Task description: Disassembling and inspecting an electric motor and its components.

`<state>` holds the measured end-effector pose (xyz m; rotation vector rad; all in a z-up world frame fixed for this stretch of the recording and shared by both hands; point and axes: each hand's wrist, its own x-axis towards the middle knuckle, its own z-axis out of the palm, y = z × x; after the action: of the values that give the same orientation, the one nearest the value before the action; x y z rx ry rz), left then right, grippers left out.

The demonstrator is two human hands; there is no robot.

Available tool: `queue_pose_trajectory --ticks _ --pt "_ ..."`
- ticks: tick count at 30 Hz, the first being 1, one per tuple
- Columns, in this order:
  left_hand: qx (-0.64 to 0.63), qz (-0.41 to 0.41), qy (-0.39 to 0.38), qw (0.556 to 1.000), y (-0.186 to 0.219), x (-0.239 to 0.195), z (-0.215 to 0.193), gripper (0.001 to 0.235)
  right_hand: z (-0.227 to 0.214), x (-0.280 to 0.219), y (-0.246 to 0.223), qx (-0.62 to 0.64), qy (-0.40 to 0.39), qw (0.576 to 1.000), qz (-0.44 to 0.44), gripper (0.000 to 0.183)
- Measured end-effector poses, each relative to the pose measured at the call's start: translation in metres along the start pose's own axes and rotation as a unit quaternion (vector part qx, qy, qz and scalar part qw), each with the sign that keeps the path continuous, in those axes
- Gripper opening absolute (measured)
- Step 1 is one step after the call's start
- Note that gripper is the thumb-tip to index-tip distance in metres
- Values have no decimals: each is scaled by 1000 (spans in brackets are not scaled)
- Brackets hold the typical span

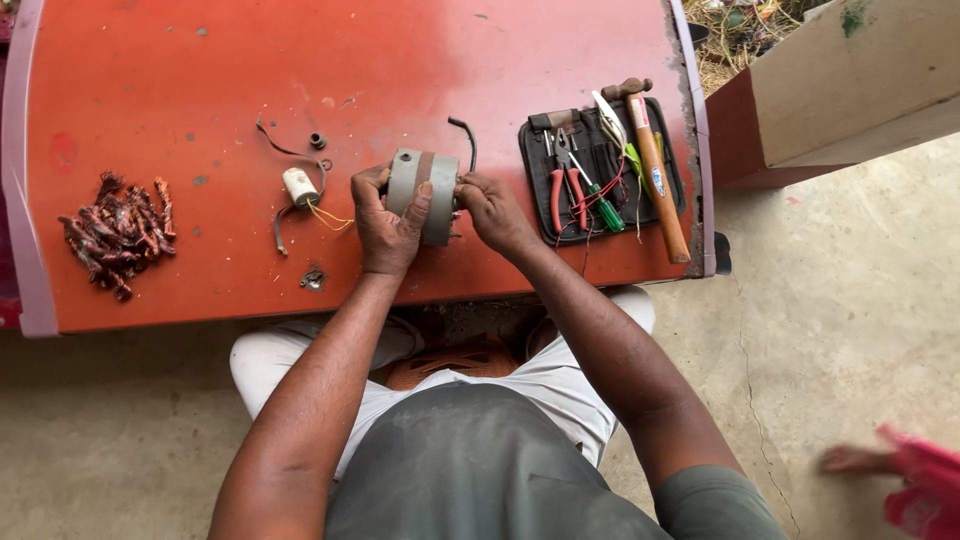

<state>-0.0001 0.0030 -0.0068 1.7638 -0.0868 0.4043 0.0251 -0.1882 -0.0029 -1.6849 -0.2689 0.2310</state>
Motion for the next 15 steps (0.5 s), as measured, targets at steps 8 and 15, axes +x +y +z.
queue_pose_trajectory --ticks 8,15 --pt "29 10 -1 1000 -3 0 2 53 -3 -14 -49 24 8 980 196 33" --pt "19 4 -1 1000 -2 1 3 51 19 -64 -18 -130 30 990 -49 21"
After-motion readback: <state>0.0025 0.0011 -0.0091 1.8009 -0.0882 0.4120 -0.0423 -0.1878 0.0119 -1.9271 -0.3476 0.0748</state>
